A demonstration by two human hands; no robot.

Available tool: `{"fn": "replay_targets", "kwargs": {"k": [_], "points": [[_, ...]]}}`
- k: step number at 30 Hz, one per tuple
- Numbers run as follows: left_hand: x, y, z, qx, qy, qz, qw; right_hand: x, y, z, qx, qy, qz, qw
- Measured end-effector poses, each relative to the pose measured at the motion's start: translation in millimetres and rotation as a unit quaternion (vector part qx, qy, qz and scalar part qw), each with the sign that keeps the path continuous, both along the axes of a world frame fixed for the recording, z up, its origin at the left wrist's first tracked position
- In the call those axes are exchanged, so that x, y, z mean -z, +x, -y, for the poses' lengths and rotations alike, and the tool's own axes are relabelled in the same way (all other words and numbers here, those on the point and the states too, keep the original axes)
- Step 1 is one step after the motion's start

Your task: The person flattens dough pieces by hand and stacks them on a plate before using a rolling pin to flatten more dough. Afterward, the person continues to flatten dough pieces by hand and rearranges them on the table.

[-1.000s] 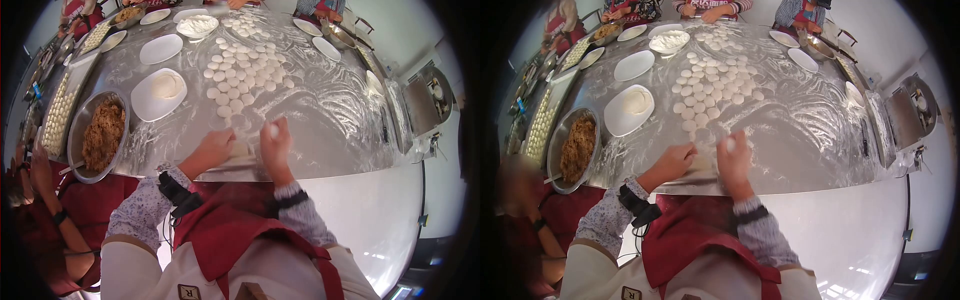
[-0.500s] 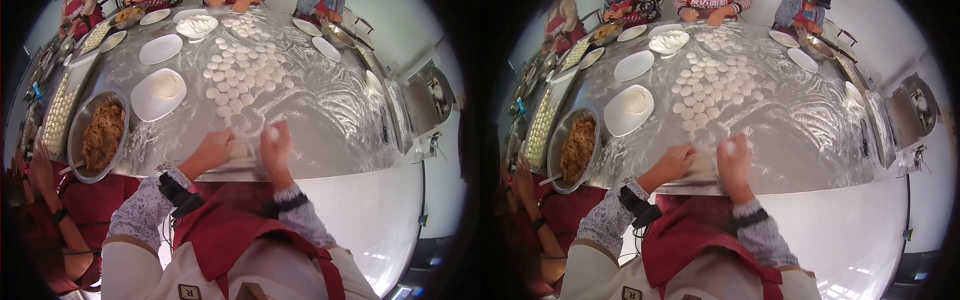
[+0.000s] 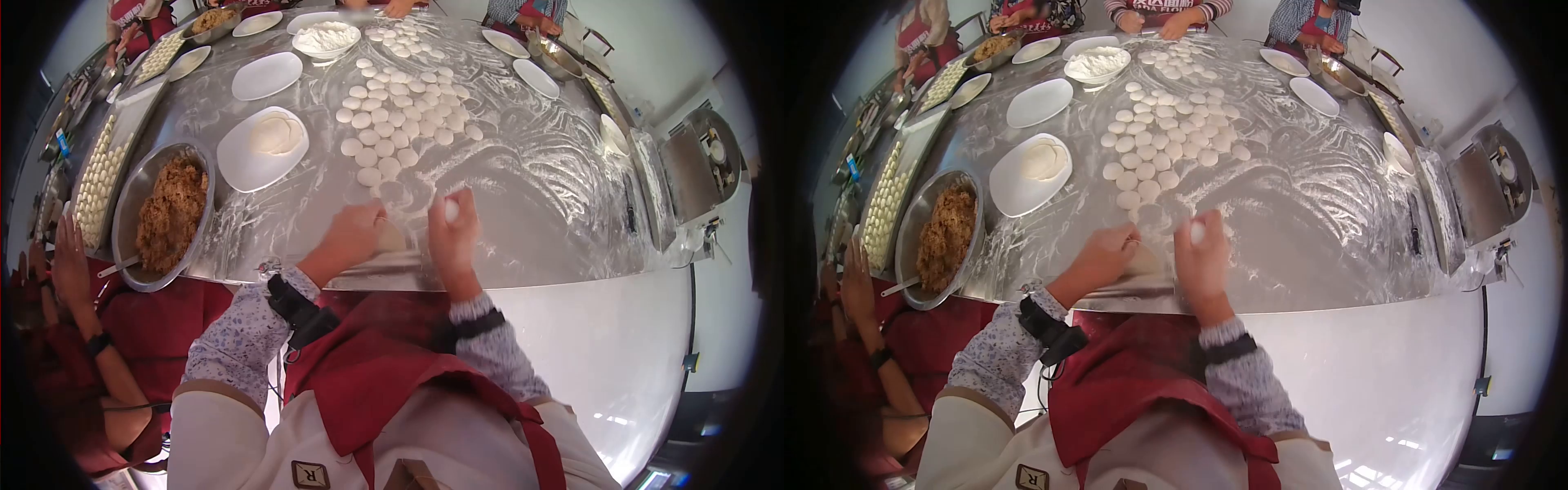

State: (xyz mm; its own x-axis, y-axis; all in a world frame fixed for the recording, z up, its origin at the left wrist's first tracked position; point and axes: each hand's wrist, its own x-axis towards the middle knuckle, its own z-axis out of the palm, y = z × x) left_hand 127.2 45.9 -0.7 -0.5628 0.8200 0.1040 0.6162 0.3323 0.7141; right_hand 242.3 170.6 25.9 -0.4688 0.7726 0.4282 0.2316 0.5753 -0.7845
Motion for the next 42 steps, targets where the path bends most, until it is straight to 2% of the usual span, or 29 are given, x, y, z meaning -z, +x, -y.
{"fn": "replay_targets", "kwargs": {"k": [2,5,8,10,11,13,14,15,16,17,19,20,21,23,24,26,27,29,32,36,38,39,41,42], "points": [[-5,6,-6,-0.001,0.009,-0.028,1.000,-14,-28,-8,-0.023,0.003,-0.002,1.000],[-1,17,-11,0.014,0.062,-0.033,0.997,-2,-33,-14,-0.024,0.029,-0.012,0.999],[-1,12,-3,0.014,0.094,-0.040,0.995,8,2,-7,-0.038,-0.004,-0.013,0.999],[-7,5,8,0.106,0.006,0.019,0.994,26,20,-2,-0.031,0.014,-0.032,0.999],[-3,-5,13,0.105,0.004,0.018,0.994,28,25,1,-0.032,0.012,-0.033,0.999],[-4,-36,26,0.220,0.117,-0.196,0.948,20,32,8,-0.058,-0.025,-0.073,0.995],[-10,-45,37,0.094,0.132,-0.128,0.979,22,32,7,-0.054,-0.028,-0.074,0.995],[-26,-54,46,-0.034,0.143,-0.056,0.988,23,29,4,-0.053,-0.009,-0.061,0.997],[-32,-89,50,-0.090,0.156,-0.055,0.982,23,27,0,-0.052,0.011,-0.048,0.997],[-29,-114,56,-0.183,0.225,-0.070,0.954,19,25,0,-0.047,0.011,-0.049,0.998],[-58,-122,61,-0.323,0.208,-0.140,0.912,10,20,2,-0.046,-0.085,-0.043,0.994],[-55,-123,55,-0.319,0.211,-0.140,0.913,10,18,0,-0.046,-0.056,-0.034,0.997],[-45,-124,47,-0.229,0.193,-0.153,0.942,13,16,-2,-0.042,-0.056,-0.035,0.997],[-28,-113,26,-0.050,0.130,-0.153,0.978,17,13,-4,-0.036,0.035,-0.051,0.997],[-11,-104,9,-0.011,0.123,-0.165,0.979,14,13,-2,-0.033,0.036,-0.050,0.998],[1,-77,-17,0.018,0.088,-0.187,0.978,6,16,2,-0.033,-0.058,-0.035,0.997],[-1,-64,-24,0.020,0.090,-0.184,0.979,7,18,3,-0.030,-0.057,-0.032,0.997],[-14,-43,-31,-0.035,-0.034,-0.165,0.985,9,18,1,-0.041,-0.052,-0.035,0.997],[-10,-23,-25,0.003,0.003,-0.144,0.990,5,21,4,-0.039,-0.038,-0.037,0.998],[-6,-16,-11,0.040,-0.019,-0.142,0.989,3,23,4,-0.041,0.004,-0.041,0.998],[-15,-12,-7,0.095,-0.034,-0.037,0.994,3,24,4,-0.058,-0.066,-0.035,0.996],[-22,-10,-6,0.096,-0.032,-0.037,0.994,1,26,5,-0.057,-0.063,-0.035,0.996],[-32,-9,-5,0.161,-0.065,0.125,0.977,-8,32,11,-0.053,-0.033,-0.026,0.998],[-31,-10,-6,0.160,-0.063,0.127,0.977,-14,32,12,-0.054,-0.031,-0.023,0.998]]}}
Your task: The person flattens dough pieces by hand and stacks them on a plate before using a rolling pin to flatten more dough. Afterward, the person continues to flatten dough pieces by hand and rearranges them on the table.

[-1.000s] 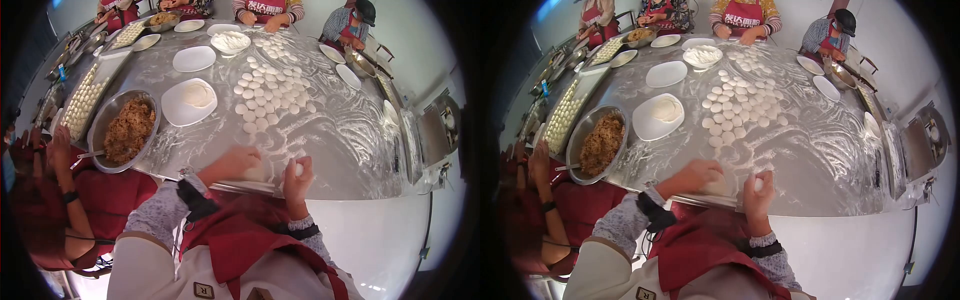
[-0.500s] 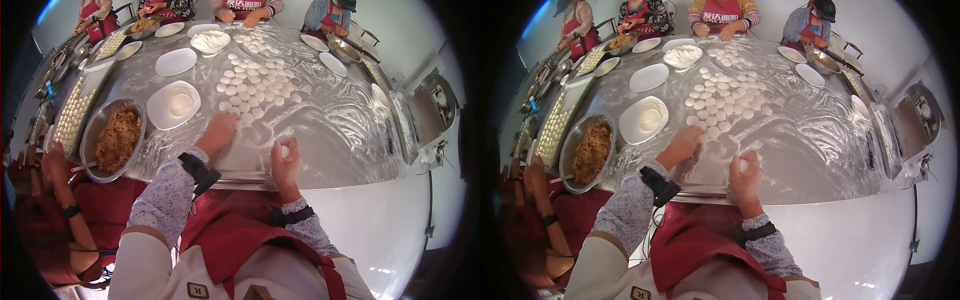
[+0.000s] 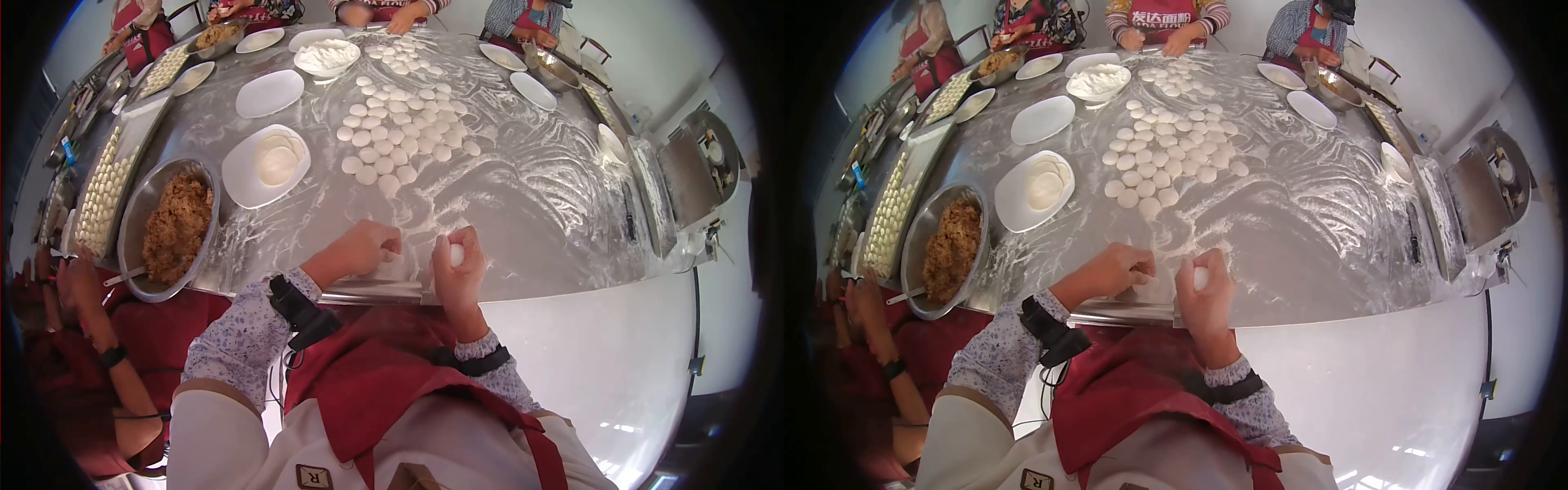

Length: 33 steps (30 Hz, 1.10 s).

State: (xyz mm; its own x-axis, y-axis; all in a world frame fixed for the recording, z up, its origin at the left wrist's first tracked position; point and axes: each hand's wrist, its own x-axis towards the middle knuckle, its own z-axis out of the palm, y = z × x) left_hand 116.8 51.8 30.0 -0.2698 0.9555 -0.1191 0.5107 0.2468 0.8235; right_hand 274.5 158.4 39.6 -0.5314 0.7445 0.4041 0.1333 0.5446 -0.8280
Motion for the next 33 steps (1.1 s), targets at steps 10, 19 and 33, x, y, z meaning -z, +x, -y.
{"fn": "replay_targets", "kwargs": {"k": [10,19,33], "points": [[32,4,-26,-0.038,0.103,-0.140,0.984,6,-73,-31,-0.003,0.039,0.012,0.999],[19,11,7,-0.055,0.074,-0.113,0.989,23,-16,-8,0.036,-0.059,0.004,0.998],[21,2,14,-0.063,0.031,-0.111,0.991,21,-13,-6,0.031,-0.020,0.003,0.999]]}}
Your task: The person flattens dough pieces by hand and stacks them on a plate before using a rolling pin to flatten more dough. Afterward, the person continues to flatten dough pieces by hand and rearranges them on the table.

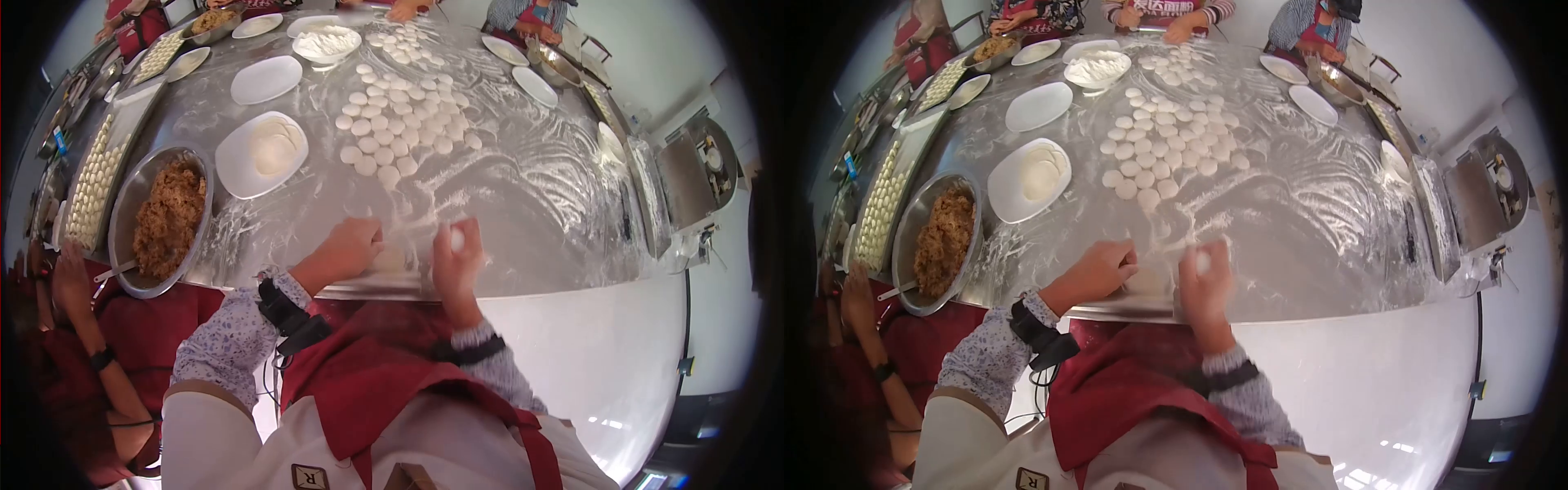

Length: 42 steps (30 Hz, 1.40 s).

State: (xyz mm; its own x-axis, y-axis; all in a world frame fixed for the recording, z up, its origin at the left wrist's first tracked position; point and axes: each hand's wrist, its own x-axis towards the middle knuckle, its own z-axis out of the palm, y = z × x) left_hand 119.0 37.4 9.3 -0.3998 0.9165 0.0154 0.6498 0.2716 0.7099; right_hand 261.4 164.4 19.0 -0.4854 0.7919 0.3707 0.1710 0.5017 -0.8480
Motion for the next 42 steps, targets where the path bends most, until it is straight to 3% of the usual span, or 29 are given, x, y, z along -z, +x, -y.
{"fn": "replay_targets", "kwargs": {"k": [3,6,9,11,14,18,20,23,26,28,30,36,39,42], "points": [[-5,8,-16,-0.002,0.008,-0.031,0.999,-9,-53,-22,-0.018,0.057,-0.003,0.998],[9,4,-32,-0.088,0.084,-0.078,0.989,-12,-86,-30,-0.022,0.071,-0.001,0.997],[11,-2,-29,-0.062,0.101,-0.066,0.991,-5,-53,-24,-0.008,0.082,0.000,0.997],[4,-6,-14,0.015,0.027,-0.056,0.998,-4,-19,-10,0.001,0.076,0.005,0.997],[-3,-3,-2,-0.006,0.026,0.025,0.999,-3,1,1,0.005,-0.018,0.007,1.000],[3,8,-22,-0.014,0.039,-0.050,0.998,-7,-55,-25,-0.002,0.046,0.031,0.998],[12,6,-35,-0.085,0.125,-0.063,0.987,-5,-78,-31,-0.023,0.092,-0.015,0.995],[0,7,-30,-0.046,0.060,-0.015,0.997,-17,-53,-17,0.008,0.049,0.035,0.998],[2,0,-11,0.014,0.025,-0.042,0.999,-4,-5,-5,0.003,0.065,0.018,0.998],[-1,-1,-4,-0.009,0.031,0.011,0.999,0,15,5,-0.021,-0.042,-0.003,0.999],[1,5,-1,-0.036,0.034,0.067,0.997,-3,4,1,-0.014,-0.006,-0.004,1.000],[8,16,-35,-0.081,0.107,-0.044,0.990,-11,-65,-27,-0.019,0.077,0.003,0.997],[9,10,-31,-0.066,0.105,-0.008,0.992,-11,-35,-17,-0.015,0.066,-0.004,0.998],[6,2,-11,0.015,0.048,-0.069,0.996,-7,8,1,-0.011,0.013,0.011,1.000]]}}
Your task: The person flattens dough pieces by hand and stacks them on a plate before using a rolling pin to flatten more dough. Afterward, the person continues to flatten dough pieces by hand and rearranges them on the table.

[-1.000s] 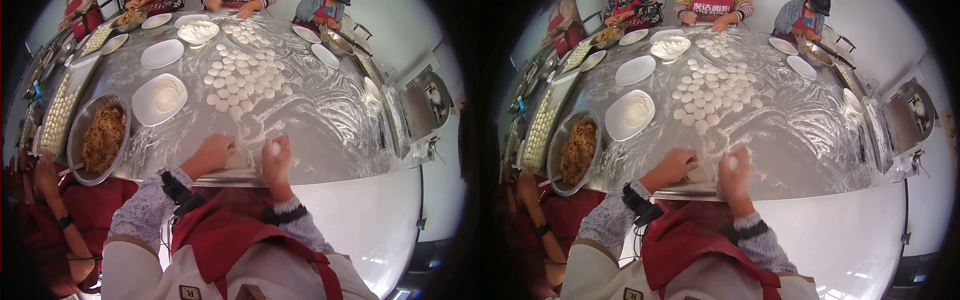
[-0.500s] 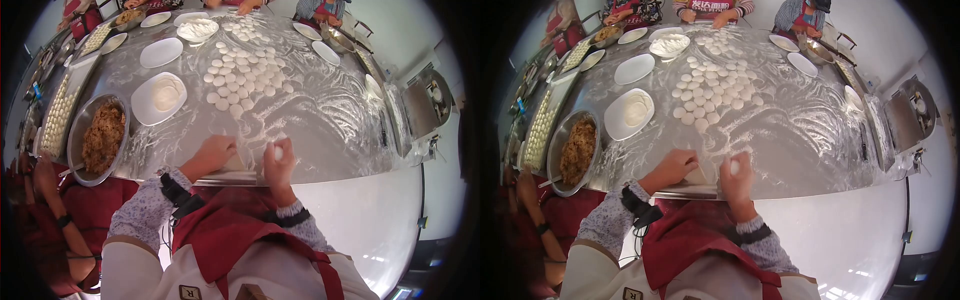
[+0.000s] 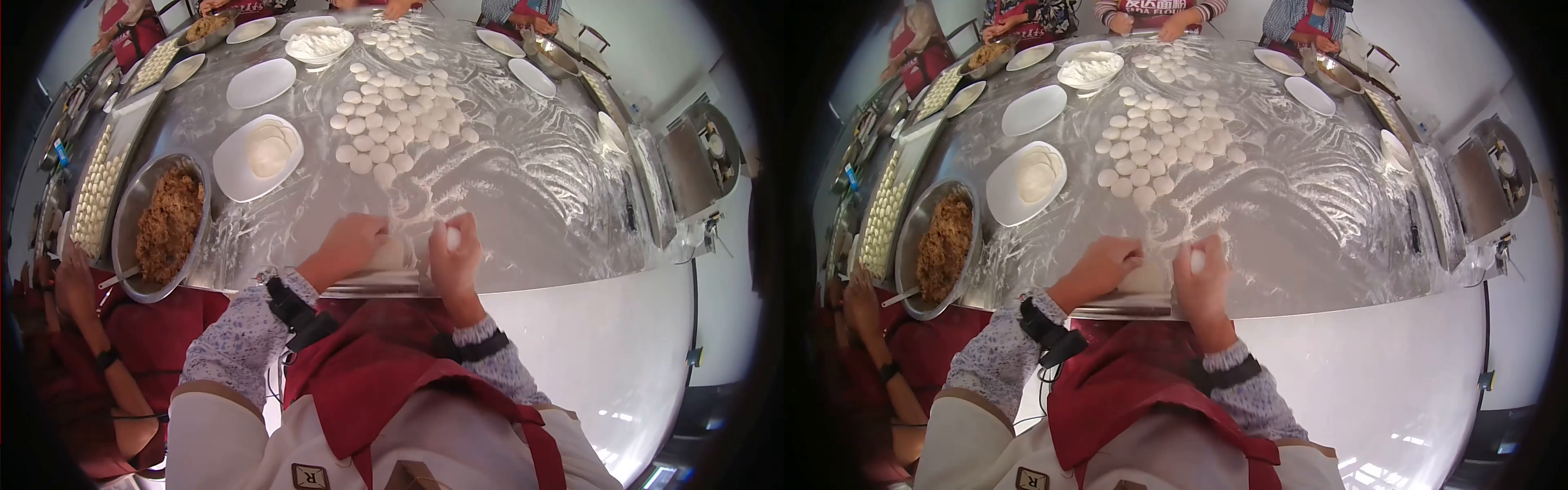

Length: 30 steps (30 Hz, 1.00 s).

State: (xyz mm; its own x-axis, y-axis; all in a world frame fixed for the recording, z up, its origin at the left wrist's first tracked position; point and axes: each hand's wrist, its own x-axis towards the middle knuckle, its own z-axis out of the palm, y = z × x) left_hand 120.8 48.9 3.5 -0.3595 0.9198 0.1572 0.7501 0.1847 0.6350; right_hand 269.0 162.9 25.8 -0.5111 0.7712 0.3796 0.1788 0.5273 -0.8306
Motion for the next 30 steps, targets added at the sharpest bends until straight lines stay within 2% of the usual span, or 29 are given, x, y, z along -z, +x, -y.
{"fn": "replay_targets", "kwargs": {"k": [2,6,8,12,14,17,20,21,24,27,29,30], "points": [[-8,-1,7,-0.056,-0.032,0.102,0.993,-2,6,4,0.001,-0.044,0.005,0.999],[-9,12,0,-0.017,-0.021,0.056,0.998,-7,-32,-11,0.009,0.000,0.015,1.000],[-1,16,-18,-0.064,0.066,0.063,0.994,-5,-63,-26,-0.007,0.015,0.006,1.000],[7,5,-29,-0.085,0.123,0.046,0.988,-8,-74,-26,-0.021,0.030,-0.027,0.999],[-9,2,-14,-0.005,-0.037,0.021,0.999,-8,-45,-18,-0.001,0.017,0.019,1.000],[-3,-6,2,0.004,-0.004,0.011,1.000,2,-8,-3,0.014,0.009,-0.007,1.000],[-4,3,-2,-0.013,0.002,0.028,1.000,0,-26,-12,0.002,0.030,-0.007,1.000],[-5,7,-9,-0.012,0.004,0.027,1.000,-2,-43,-19,0.009,0.013,0.024,1.000],[-1,10,-25,-0.045,0.046,0.058,0.996,-4,-80,-30,-0.013,0.056,-0.017,0.998],[6,1,-29,-0.043,0.081,0.027,0.995,-3,-62,-24,-0.003,0.041,-0.012,0.999],[-6,-3,-14,0.016,-0.015,0.003,1.000,-2,-30,-12,0.013,0.046,-0.008,0.999],[-6,-5,-7,0.015,-0.015,0.005,1.000,1,-11,-4,0.016,0.029,-0.001,0.999]]}}
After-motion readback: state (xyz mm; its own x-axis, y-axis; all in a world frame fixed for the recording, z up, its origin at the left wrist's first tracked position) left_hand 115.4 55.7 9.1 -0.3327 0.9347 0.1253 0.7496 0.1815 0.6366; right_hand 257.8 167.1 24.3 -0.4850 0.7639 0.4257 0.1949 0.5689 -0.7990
